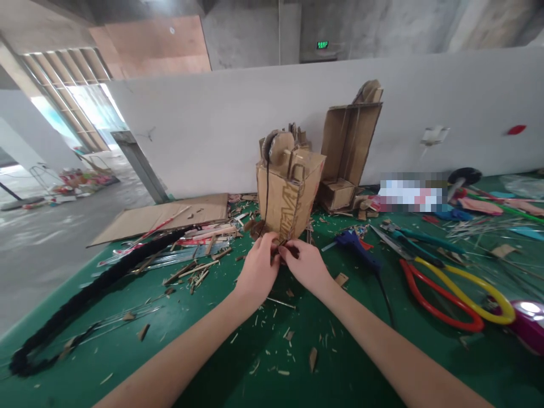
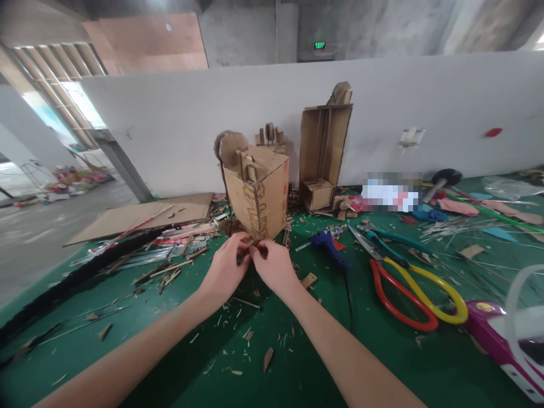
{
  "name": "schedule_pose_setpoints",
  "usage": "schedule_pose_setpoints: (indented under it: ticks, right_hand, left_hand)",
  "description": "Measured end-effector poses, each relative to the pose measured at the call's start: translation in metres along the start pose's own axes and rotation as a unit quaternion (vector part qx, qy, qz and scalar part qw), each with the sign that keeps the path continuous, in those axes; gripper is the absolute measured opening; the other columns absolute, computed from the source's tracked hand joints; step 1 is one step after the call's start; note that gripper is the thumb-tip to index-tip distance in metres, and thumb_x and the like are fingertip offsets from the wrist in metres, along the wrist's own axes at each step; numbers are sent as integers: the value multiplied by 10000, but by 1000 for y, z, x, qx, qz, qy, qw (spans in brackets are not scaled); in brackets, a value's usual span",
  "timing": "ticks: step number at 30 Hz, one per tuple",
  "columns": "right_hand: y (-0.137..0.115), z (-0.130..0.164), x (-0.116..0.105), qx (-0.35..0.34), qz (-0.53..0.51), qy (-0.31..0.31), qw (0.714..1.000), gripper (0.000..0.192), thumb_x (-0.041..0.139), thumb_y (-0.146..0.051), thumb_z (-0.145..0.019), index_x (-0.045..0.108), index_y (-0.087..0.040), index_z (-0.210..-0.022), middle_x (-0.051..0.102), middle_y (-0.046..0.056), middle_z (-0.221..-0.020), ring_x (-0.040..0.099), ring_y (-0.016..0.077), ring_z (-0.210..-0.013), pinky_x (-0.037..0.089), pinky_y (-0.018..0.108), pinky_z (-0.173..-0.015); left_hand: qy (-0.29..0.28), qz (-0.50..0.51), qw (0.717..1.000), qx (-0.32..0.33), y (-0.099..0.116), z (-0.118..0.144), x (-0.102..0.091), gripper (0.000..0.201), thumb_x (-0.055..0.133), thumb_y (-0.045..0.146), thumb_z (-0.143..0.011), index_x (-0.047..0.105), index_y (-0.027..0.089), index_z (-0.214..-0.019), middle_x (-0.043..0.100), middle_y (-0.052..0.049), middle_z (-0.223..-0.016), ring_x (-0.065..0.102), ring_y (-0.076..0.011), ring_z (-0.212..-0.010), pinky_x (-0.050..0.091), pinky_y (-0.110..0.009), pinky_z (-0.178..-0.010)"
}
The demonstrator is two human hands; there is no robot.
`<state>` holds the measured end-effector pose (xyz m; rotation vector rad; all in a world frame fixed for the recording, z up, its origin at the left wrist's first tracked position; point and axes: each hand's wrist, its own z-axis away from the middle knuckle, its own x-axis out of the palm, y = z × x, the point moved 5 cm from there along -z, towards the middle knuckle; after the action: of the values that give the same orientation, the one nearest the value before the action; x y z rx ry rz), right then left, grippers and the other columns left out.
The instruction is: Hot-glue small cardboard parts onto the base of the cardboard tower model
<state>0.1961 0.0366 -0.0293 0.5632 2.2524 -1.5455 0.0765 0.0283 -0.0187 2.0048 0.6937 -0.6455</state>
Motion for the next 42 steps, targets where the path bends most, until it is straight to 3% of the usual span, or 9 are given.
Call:
schedule_pose_setpoints:
  ticks: [10, 13, 19, 24, 28, 30, 33, 36, 42]
  right_hand:
    - [10, -7, -23, -14, 10, -46, 999, 111, 527, -267, -771, 612, -206, -807, 658, 17, -803, 604, 155, -753, 446, 277, -698]
    - [17, -11, -25, -9, -31, -76, 997, 152, 499, -302, -790, 608, -198, -807, 637, 9, -763, 595, 152, -712, 452, 275, -663]
    - [24, -10, -24, 14, -70, -80, 994, 208, 503, -336, -786, 608, -174, -863, 617, 3, -712, 576, 137, -634, 456, 267, -621]
    - [16, -8, -28, 13, -9, -77, 997, 224, 449, -339, -829, 602, -180, -868, 615, 7, -726, 577, 137, -638, 450, 267, -631]
    - [-7, -11, -55, -37, 116, -35, 992, 245, 367, -287, -873, 581, -179, -925, 632, 44, -810, 589, 161, -735, 432, 282, -693]
    - [-16, -10, -76, -55, 239, -6, 970, 232, 372, -250, -867, 576, -172, -944, 637, 92, -887, 594, 197, -813, 415, 311, -725]
    - [-4, -3, -106, 54, 437, -49, 896, 210, 428, -286, -837, 566, -137, -890, 627, 142, -772, 609, 267, -729, 413, 356, -618]
    - [16, 7, -126, 137, 517, -76, 841, 311, 471, -406, -816, 531, -128, -941, 622, 164, -827, 617, 313, -766, 417, 371, -592]
    - [35, 17, -122, 135, 529, -75, 834, 426, 494, -237, -803, 381, -99, -1189, 582, 158, -865, 622, 300, -803, 418, 336, -592]
  left_hand:
    - [-37, 18, 999, 9, 29, 14, 11, 438, 569, 59, -722, 473, 205, -1123, 558, -61, -1075, 552, -196, -987, 453, -344, -874]
    - [-62, -20, 998, 22, 40, 20, 2, 363, 523, 137, -794, 452, 226, -1139, 556, -52, -1099, 568, -190, -948, 474, -333, -816]
    - [-46, -195, 979, 42, 45, 9, -30, 158, 461, 249, -854, 487, 225, -1008, 582, -23, -959, 591, -177, -714, 452, -288, -584]
    - [-77, -281, 952, 88, 44, 2, -32, 157, 403, 280, -884, 515, 216, -975, 571, -40, -900, 572, -169, -639, 382, -249, -491]
    - [-74, -279, 952, 97, 45, 3, -27, 158, 439, 272, -864, 514, 212, -989, 557, -49, -893, 575, -170, -651, 388, -246, -509]
    - [-81, -271, 955, 93, 45, 2, -20, 223, 502, 323, -831, 504, 201, -1017, 552, -64, -892, 581, -196, -656, 404, -266, -514]
    - [-94, -282, 951, 83, 46, -2, -5, 382, 553, 462, -780, 492, 188, -1040, 559, -78, -861, 592, -241, -660, 421, -293, -507]
    - [-95, -307, 945, 63, 47, -9, 6, 366, 511, 480, -803, 497, 187, -1022, 580, -76, -825, 605, -266, -654, 435, -319, -508]
    - [-110, -282, 951, 65, 41, -12, 4, 215, 461, 293, -844, 518, 225, -1040, 612, -60, -823, 610, -230, -642, 434, -302, -533]
